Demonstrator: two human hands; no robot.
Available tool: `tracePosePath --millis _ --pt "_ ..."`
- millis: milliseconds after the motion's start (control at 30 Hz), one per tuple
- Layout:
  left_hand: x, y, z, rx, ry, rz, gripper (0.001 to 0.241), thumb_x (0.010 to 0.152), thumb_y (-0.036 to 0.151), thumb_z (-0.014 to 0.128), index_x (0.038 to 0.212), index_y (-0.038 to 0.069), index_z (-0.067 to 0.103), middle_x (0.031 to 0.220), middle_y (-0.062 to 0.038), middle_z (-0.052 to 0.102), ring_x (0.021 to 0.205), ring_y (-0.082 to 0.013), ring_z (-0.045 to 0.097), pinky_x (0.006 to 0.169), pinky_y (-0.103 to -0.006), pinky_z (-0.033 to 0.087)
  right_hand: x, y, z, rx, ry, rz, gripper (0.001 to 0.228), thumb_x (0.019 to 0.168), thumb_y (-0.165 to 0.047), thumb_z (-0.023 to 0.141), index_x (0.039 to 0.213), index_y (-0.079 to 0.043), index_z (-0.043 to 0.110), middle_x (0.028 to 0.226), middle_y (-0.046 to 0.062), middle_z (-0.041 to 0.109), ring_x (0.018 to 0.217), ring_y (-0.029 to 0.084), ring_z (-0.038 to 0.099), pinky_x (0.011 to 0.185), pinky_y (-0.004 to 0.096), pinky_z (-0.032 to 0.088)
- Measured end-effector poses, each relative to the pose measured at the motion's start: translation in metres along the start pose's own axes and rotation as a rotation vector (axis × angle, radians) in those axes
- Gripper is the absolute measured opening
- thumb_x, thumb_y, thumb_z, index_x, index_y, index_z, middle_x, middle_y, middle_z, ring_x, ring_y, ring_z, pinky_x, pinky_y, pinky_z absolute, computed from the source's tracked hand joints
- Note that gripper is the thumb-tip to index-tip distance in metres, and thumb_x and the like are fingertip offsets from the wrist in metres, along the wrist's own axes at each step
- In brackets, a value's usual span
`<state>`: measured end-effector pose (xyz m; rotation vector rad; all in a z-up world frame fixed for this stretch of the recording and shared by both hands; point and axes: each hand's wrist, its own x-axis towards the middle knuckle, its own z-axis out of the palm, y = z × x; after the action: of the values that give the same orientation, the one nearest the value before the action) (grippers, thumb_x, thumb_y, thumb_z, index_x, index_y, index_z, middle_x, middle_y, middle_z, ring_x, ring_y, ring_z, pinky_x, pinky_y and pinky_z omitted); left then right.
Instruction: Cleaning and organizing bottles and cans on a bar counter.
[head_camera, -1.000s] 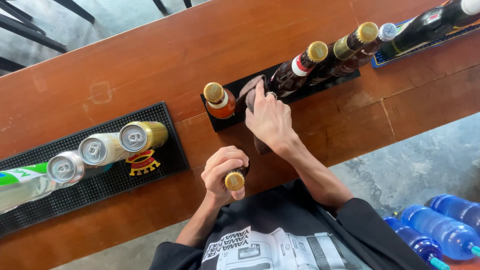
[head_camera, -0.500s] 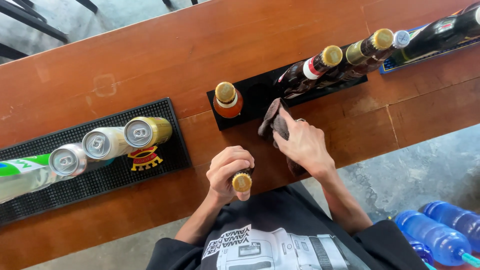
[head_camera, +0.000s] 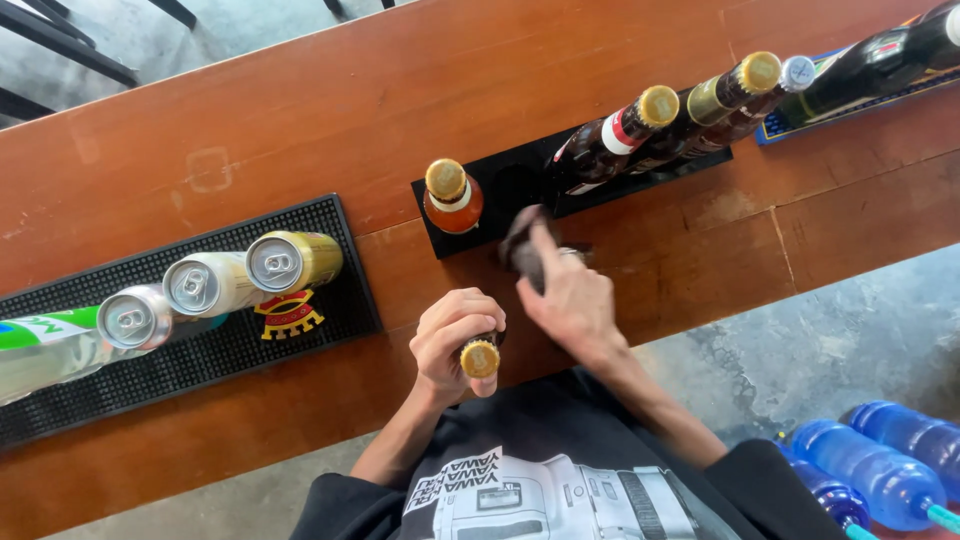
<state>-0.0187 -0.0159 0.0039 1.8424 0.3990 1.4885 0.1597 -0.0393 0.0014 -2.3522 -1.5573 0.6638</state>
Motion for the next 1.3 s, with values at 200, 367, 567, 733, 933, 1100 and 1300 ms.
tracePosePath --millis 200,367,567,733,933,1100,1300 --pt "0.001 0.003 -0.001 0.047 0.000 -0.006 0.045 0.104 0.045 0.061 0.105 0.000 0.058 0.090 -0.013 0.067 0.080 -0.0291 0.068 0.075 -0.0394 0.059 0.006 -0.010 0.006 -0.022 -0.129 -0.247 0.083 0.084 -0.037 0.070 0.158 -0.024 0.035 0.093 0.021 0.070 0.076 0.042 0.069 0.067 0.052 0.056" --pt "-0.002 0.001 -0.001 0.056 0.003 0.005 0.048 0.104 0.047 0.061 0.107 -0.001 0.058 0.090 -0.014 0.068 0.078 -0.0281 0.067 0.076 -0.0398 0.059 0.030 -0.015 -0.020 0.007 -0.166 -0.357 0.085 0.081 -0.032 0.070 0.159 -0.024 0.035 0.084 0.023 0.071 0.077 0.042 0.070 0.074 0.051 0.056" --pt "-0.003 0.001 0.001 0.055 0.036 0.005 0.049 0.104 0.048 0.061 0.107 -0.001 0.058 0.088 -0.014 0.067 0.075 -0.0268 0.066 0.073 -0.0384 0.059 0.068 -0.035 -0.048 -0.145 -0.354 -0.368 0.093 0.076 -0.030 0.066 0.161 -0.027 0.028 0.076 0.022 0.070 0.073 0.043 0.068 0.071 0.054 0.053" --pt "-0.002 0.003 0.001 0.050 0.041 0.006 0.052 0.104 0.050 0.061 0.107 -0.002 0.058 0.088 -0.014 0.067 0.076 -0.0266 0.066 0.071 -0.0373 0.058 0.057 -0.014 -0.023 -0.174 -0.268 -0.455 0.089 0.080 -0.032 0.068 0.160 -0.023 0.030 0.084 0.026 0.070 0.074 0.044 0.068 0.071 0.054 0.053" --pt "0.000 0.003 0.001 0.049 0.035 0.014 0.049 0.104 0.048 0.061 0.106 -0.001 0.058 0.089 -0.014 0.067 0.078 -0.0271 0.067 0.075 -0.0402 0.060 0.007 0.002 -0.017 -0.189 -0.250 -0.398 0.081 0.082 -0.035 0.070 0.155 -0.023 0.036 0.089 0.024 0.070 0.078 0.042 0.069 0.069 0.053 0.054" --pt "0.002 0.001 0.003 0.023 0.056 0.014 0.046 0.103 0.045 0.063 0.107 -0.001 0.058 0.089 -0.013 0.068 0.078 -0.0251 0.067 0.074 -0.0377 0.059 -0.007 0.027 -0.029 -0.200 -0.329 -0.347 0.075 0.087 -0.036 0.069 0.154 -0.026 0.038 0.091 0.022 0.071 0.081 0.040 0.069 0.071 0.051 0.054" --pt "0.019 0.003 0.017 0.022 0.057 -0.079 0.033 0.099 0.025 0.073 0.115 -0.001 0.060 0.092 -0.013 0.068 0.081 -0.0249 0.068 0.074 -0.0351 0.058 -0.017 0.044 -0.044 0.177 -0.484 -0.458 0.074 0.079 -0.028 0.069 0.150 -0.031 0.049 0.100 0.016 0.075 0.085 0.038 0.070 0.075 0.046 0.055"
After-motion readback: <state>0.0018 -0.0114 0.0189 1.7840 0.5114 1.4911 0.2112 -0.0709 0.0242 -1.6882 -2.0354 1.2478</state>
